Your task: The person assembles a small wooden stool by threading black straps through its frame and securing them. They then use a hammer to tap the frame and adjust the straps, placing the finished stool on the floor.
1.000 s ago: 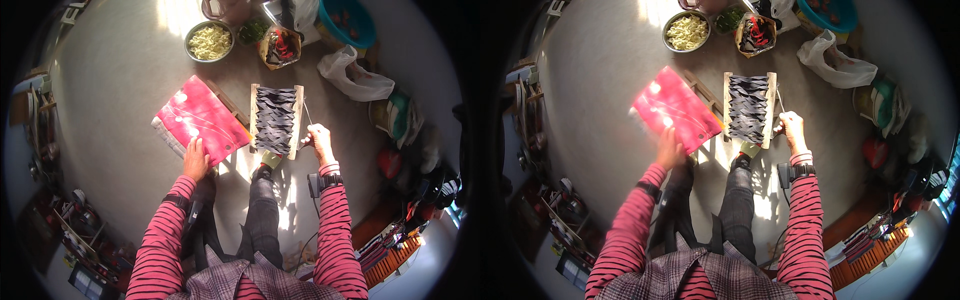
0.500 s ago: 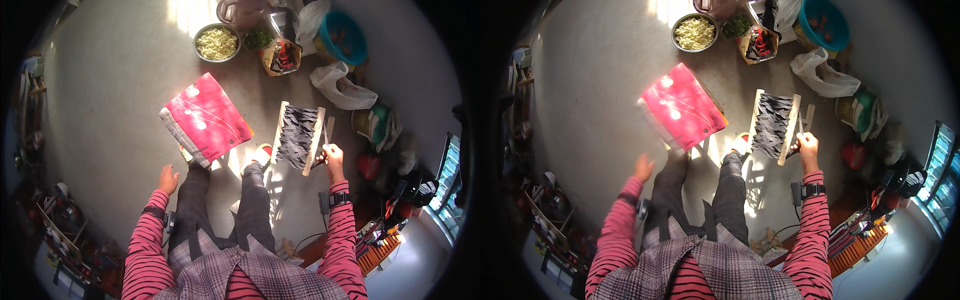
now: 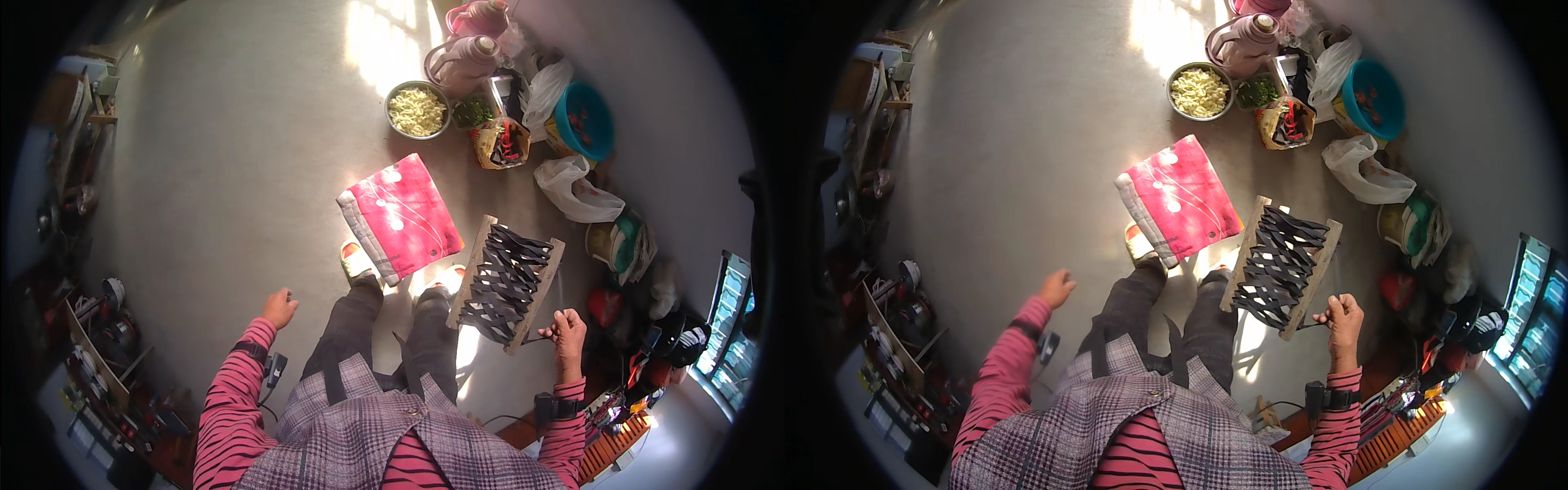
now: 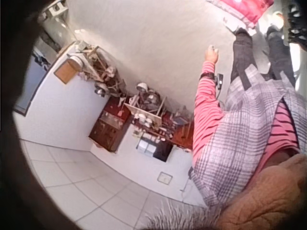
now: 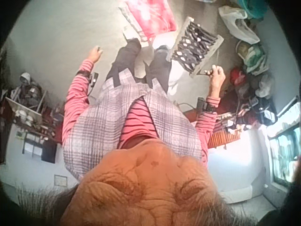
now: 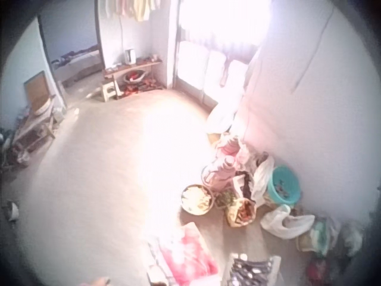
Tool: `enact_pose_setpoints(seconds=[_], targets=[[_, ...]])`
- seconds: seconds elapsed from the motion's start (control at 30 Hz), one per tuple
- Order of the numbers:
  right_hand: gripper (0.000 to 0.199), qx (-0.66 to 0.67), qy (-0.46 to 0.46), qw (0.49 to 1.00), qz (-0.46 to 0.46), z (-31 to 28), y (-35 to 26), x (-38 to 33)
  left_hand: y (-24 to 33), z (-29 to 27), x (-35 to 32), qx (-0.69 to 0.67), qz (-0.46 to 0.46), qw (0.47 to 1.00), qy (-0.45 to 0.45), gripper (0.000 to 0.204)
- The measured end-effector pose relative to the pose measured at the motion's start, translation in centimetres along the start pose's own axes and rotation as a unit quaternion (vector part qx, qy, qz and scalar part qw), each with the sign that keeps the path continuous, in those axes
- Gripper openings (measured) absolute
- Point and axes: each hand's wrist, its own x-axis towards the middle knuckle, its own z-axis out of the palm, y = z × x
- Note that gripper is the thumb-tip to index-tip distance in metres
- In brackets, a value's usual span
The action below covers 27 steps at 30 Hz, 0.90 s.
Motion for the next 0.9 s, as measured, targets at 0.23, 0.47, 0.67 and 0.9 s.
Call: enact_pose_setpoints(seconds=[0.23,0.47,0.67,0.9], targets=[[0.022,0.005,-0.092,0.995,-0.030,5.9,-2.1,-5.5,-5.6,-0.6,-6.2,0.023,-0.067,0.997,0.024,0.037],[0.015,-0.030,-0.169,0.982,-0.079,9.6,-3.4,-8.7,-9.4,1.1,-15.9,0.030,-0.100,0.994,-0.020,0.035],[0.014,-0.083,-0.234,0.957,-0.150,13.6,-5.2,-10.8,-9.8,0.8,-18.9,0.025,-0.145,0.989,-0.006,0.040],[0.013,-0.127,-0.233,0.950,-0.164,20.6,-8.2,-12.0,-12.1,-2.5,-14.5,0.013,-0.117,0.991,-0.070,0.042]])
